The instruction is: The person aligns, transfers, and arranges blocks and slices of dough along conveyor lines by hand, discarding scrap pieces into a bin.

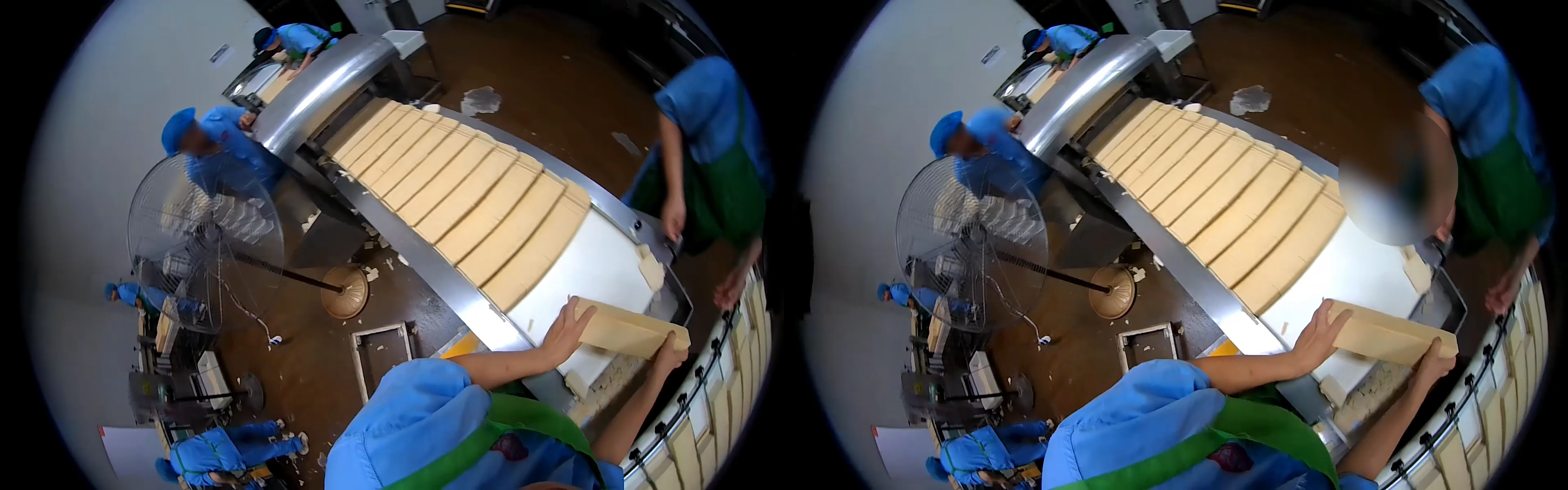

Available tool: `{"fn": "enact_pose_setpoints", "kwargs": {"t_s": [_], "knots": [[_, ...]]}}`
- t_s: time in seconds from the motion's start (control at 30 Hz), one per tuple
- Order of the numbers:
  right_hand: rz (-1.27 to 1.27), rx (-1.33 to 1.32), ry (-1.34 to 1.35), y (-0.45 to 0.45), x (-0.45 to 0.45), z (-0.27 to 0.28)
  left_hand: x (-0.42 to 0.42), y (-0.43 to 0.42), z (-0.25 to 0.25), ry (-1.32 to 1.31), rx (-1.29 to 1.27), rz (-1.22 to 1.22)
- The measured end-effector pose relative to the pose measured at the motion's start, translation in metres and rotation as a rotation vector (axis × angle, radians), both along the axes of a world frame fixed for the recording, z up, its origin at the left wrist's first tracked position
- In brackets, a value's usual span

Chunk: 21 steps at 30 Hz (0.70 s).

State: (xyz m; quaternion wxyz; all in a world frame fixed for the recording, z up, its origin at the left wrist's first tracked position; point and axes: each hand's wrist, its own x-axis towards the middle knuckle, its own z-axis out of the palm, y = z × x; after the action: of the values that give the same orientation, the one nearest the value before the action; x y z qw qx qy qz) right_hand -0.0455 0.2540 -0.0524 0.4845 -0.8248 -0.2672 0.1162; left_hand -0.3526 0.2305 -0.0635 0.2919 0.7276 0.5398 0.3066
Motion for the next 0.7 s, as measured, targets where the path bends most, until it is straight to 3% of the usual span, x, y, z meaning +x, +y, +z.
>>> {"fn": "enact_pose_setpoints", "kwargs": {"t_s": [0.03, 0.07, 0.17, 0.37, 0.5, 0.7], "knots": [[-0.108, -0.073, -0.046, -0.014, -0.004, 0.024, 0.01, -0.004, 0.007, -0.008, -0.014, -0.033], [-0.215, 0.026, -0.067, -0.028, 0.02, 0.008, 0.024, -0.009, 0.008, -0.011, -0.017, -0.053], [-0.104, 0.279, 0.074, -0.077, 0.073, 0.009, 0.063, -0.021, 0.011, -0.069, 0.119, -0.055], [-0.182, 0.375, 0.33, -0.147, 0.117, 0.041, 0.125, -0.048, 0.024, -0.122, 0.239, -0.213], [-0.157, 0.482, 0.436, -0.176, 0.144, 0.03, 0.151, -0.065, 0.023, -0.144, 0.296, -0.221], [-0.319, 0.371, 0.409, -0.191, 0.138, 0.049, 0.163, -0.075, 0.039, -0.158, 0.264, -0.246]]}}
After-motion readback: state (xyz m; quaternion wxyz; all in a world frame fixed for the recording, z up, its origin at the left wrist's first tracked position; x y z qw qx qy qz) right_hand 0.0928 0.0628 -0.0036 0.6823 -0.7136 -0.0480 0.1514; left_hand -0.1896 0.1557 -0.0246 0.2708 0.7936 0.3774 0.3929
